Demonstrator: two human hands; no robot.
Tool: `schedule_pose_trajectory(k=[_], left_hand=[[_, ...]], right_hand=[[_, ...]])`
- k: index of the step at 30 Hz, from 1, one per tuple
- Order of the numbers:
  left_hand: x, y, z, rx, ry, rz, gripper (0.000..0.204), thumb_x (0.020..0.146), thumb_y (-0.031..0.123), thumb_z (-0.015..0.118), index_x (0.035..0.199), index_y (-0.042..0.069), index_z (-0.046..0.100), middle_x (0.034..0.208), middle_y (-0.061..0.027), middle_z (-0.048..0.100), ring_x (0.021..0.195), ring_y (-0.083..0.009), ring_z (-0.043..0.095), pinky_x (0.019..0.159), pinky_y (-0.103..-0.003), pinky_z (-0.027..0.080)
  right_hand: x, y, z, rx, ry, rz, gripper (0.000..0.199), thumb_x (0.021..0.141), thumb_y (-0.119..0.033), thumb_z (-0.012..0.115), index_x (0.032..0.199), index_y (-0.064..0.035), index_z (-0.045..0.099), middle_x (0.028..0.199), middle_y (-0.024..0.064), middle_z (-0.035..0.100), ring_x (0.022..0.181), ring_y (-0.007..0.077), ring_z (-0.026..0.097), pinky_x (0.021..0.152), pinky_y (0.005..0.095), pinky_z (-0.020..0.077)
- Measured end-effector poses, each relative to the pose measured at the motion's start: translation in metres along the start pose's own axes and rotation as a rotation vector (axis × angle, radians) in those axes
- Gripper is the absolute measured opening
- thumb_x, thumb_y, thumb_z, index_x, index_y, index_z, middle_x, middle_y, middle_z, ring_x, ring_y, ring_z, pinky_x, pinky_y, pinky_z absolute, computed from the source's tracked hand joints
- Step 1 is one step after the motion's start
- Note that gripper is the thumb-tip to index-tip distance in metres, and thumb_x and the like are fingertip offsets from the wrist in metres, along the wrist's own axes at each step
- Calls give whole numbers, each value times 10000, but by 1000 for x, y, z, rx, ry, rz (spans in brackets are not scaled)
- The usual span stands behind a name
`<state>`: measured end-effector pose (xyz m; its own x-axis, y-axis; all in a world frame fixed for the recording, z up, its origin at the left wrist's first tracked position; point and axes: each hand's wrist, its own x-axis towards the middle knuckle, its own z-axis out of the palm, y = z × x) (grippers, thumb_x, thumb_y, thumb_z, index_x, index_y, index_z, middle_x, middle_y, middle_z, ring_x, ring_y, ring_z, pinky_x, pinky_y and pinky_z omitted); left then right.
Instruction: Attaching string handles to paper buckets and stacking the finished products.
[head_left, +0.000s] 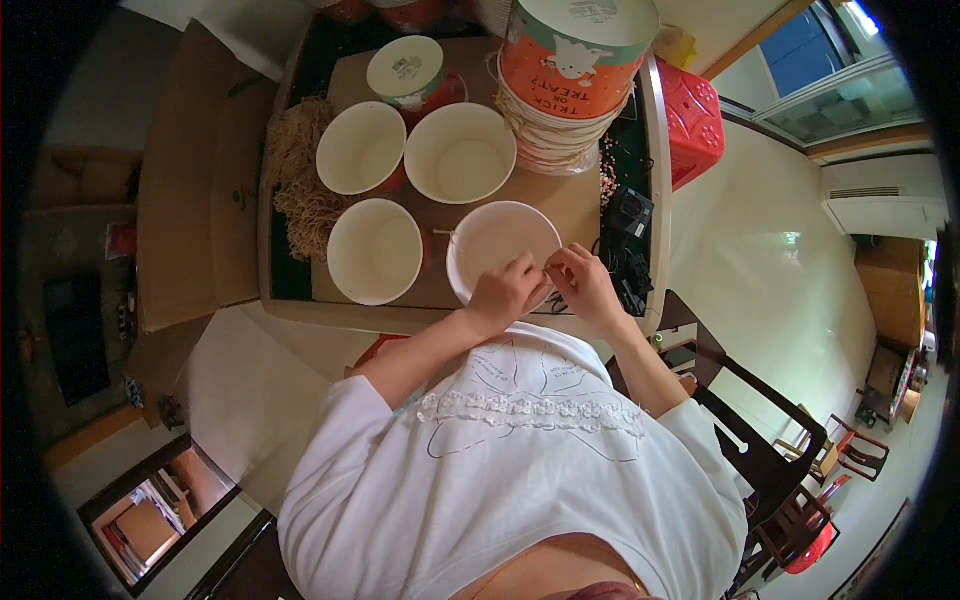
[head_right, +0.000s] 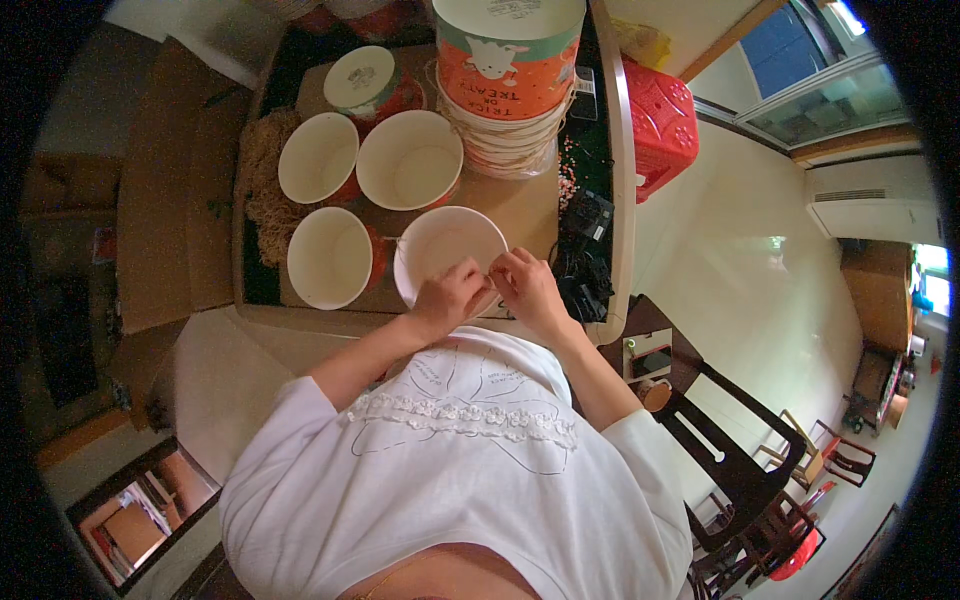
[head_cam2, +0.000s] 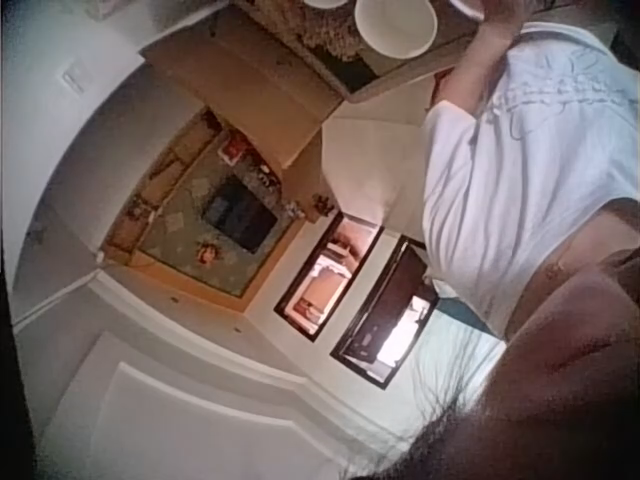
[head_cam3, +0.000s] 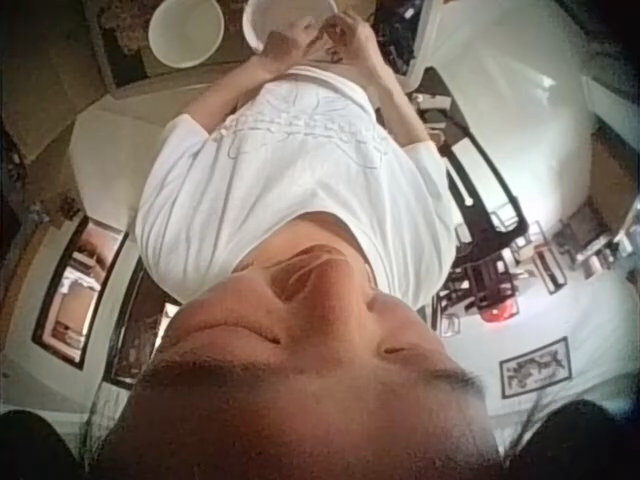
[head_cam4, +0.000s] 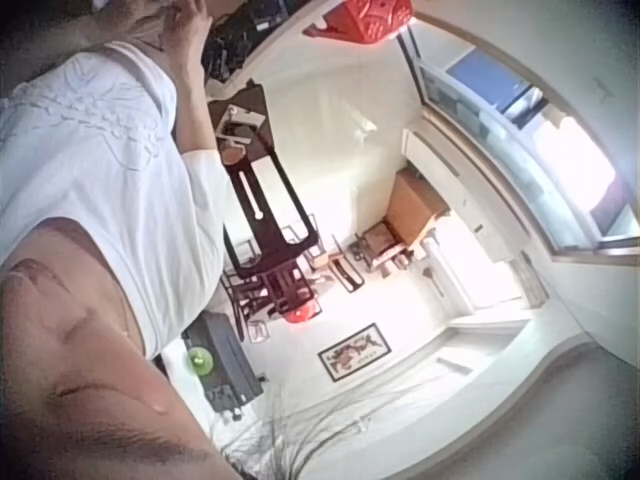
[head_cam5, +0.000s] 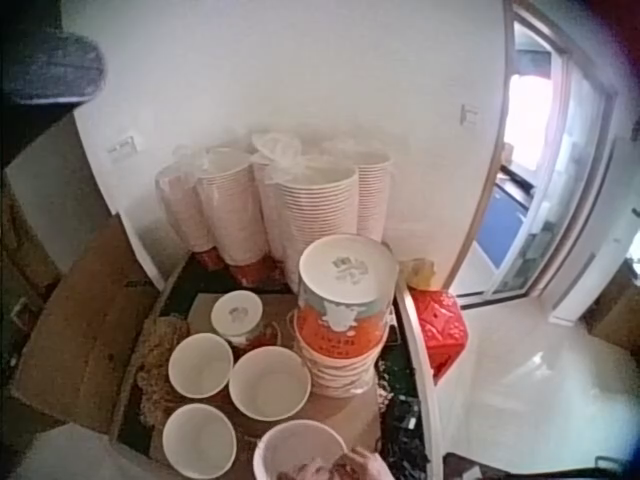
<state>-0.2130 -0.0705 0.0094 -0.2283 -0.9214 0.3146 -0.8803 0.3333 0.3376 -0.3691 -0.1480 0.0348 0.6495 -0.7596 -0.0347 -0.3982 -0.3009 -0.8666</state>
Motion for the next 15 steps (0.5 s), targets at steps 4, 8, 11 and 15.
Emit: schedule_pose_trajectory(k=[4,8,11,15], left_hand=[[1,-3,7,-658,41,-440,114,777,130,656,843,41,626,876,-60,540,729,-197,590,602,-306,491],[2,-17,13,-1140,-123,-842,133,874,161,590,882,35,635,768,4,550,643,-65,506,546,-204,397],[3,-19,10,-1463,-268,-1107,162,900,208,563,880,69,645,675,40,521,575,-36,458,489,-180,330],[8,-17,1,-1601,-293,-1185,162,898,225,566,885,86,649,642,56,498,550,-30,430,461,-174,295]], right_hand=[[-3,-1,4,-5,53,31,45,772,-51,612,814,-38,622,772,129,579,705,292,599,589,351,476],[-8,5,16,-38,164,-46,70,762,-36,630,831,-45,639,776,113,584,683,259,594,581,315,471],[-10,6,23,140,273,35,117,744,-9,649,850,-58,650,788,94,590,649,235,574,623,299,467],[-15,13,29,179,326,-6,163,745,38,639,875,-58,660,813,59,593,736,172,576,645,285,448]])
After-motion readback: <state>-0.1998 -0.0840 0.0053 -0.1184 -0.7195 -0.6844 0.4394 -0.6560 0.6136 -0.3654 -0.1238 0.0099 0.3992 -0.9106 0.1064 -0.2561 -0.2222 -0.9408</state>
